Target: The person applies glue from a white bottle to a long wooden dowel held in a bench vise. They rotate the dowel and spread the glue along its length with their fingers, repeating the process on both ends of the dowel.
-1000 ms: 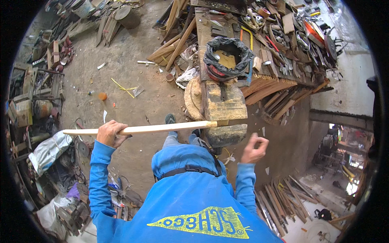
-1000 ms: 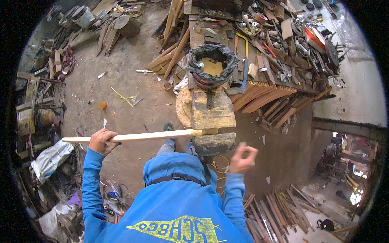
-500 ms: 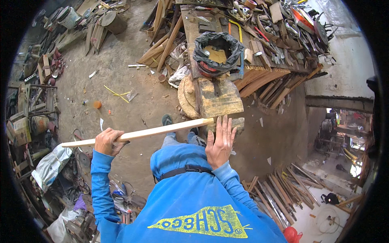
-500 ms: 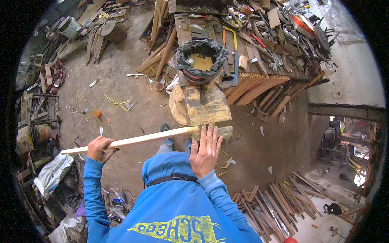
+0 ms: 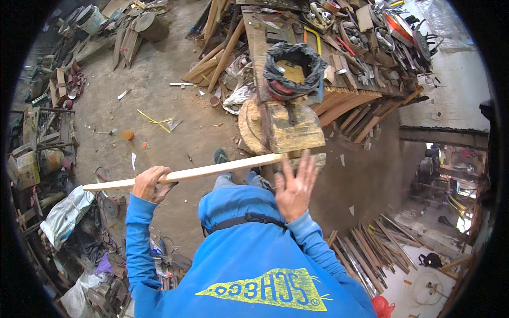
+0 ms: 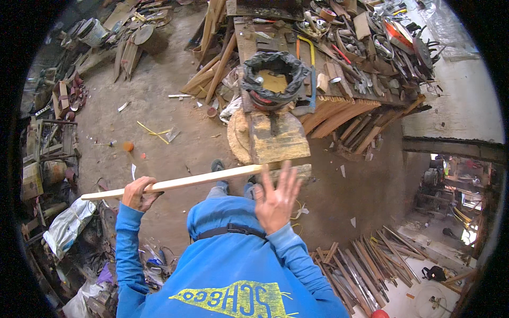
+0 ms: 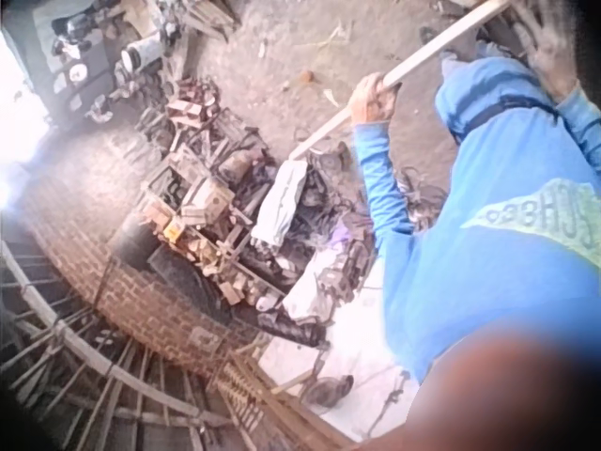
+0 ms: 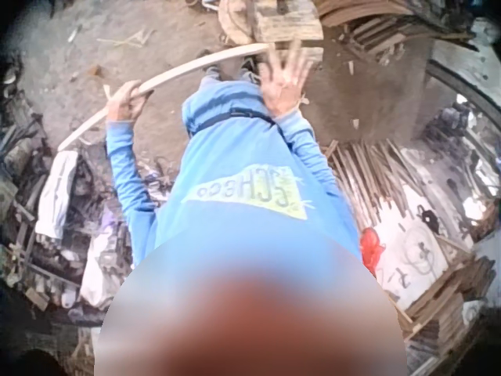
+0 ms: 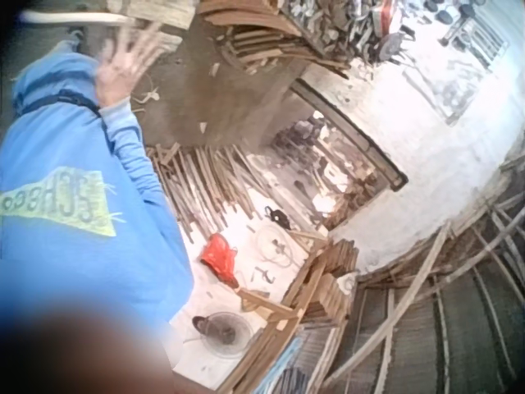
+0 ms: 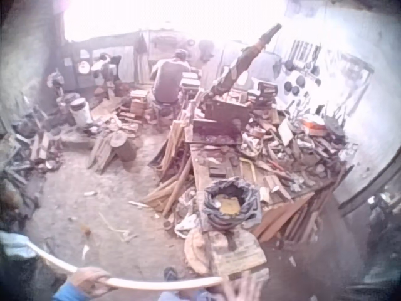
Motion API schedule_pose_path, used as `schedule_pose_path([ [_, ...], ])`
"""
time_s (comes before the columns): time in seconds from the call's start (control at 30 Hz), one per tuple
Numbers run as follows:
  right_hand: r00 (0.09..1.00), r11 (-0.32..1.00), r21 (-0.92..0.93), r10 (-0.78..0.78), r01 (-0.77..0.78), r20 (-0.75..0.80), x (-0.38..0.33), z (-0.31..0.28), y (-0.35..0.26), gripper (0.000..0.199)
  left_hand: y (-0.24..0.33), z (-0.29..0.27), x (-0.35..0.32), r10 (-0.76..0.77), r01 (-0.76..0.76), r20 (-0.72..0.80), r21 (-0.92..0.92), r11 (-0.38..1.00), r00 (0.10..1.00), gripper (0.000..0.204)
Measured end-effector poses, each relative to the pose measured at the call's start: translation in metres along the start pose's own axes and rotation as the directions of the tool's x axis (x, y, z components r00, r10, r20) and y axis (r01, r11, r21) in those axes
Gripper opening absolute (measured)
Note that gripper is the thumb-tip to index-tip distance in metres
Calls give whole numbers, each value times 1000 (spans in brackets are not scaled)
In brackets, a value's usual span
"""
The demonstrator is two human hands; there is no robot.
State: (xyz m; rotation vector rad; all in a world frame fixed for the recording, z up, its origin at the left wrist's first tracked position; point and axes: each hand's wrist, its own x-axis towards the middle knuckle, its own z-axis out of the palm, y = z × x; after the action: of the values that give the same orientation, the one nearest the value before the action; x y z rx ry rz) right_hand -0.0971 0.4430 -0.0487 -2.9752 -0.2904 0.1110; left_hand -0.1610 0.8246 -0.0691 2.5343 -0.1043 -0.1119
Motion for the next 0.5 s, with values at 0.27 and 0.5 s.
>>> schedule_pose_path([
  [0.27,991,989,125,89,-76,-103,0,-5,1,47,0,1,-6,-83,83,27,-10,996,996,32],
  [0.5,967,985,105,157,-139,-198,14,-3,24,44,-5,0,-6,-41,41,27,16,999,999,30],
])
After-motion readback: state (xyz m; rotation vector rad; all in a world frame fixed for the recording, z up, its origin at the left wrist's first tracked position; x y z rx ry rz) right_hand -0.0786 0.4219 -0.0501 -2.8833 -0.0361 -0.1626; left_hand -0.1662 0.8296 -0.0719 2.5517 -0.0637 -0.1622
